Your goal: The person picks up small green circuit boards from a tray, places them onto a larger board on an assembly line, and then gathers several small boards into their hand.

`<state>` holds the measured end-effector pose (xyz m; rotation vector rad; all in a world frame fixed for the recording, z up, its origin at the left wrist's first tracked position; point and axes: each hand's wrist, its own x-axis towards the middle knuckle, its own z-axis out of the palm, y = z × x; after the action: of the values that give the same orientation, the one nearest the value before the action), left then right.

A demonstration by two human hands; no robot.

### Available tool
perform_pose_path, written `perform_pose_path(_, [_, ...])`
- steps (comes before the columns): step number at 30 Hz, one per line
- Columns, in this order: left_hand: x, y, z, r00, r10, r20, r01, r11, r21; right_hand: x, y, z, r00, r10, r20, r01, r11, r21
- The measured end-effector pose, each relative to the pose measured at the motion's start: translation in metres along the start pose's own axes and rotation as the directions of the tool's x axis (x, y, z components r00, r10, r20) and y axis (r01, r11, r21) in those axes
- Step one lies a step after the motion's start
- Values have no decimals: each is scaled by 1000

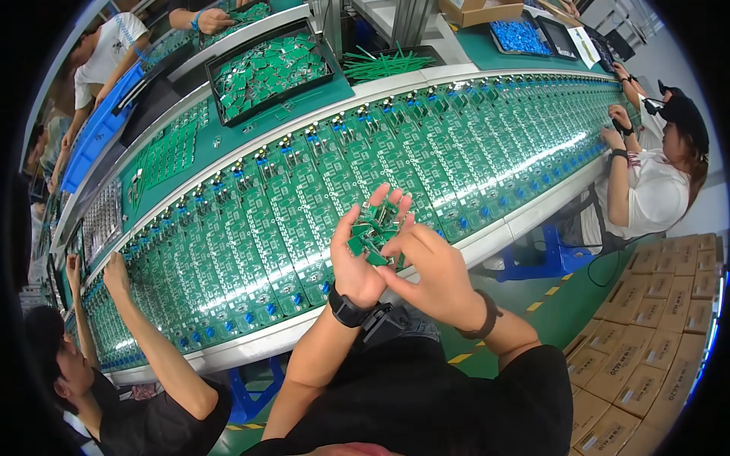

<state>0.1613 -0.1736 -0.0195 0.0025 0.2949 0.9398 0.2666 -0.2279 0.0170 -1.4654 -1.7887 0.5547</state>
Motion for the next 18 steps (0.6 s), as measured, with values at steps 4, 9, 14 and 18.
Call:
perform_pose_path(4, [-2, 0, 0, 1000, -17, -15, 17, 1000, 6, -3, -4, 1, 995, 102, 4, -102, 992, 68])
perform_pose_path(9, [-4, -1, 5, 997, -50, -66, 47, 998, -49, 4, -3, -5, 987, 24, -162, -2, 991, 137])
perform_pose_path(14, [-2, -1, 1, 994, -100, -43, 94, 989, -117, 2, 9, -15, 996, -77, -45, 85, 976, 201])
perform_pose_path(18, [-2, 3, -5, 995, -91, -33, 84, 980, -182, 23, 22, -56, 979, 128, -156, -86, 965, 249])
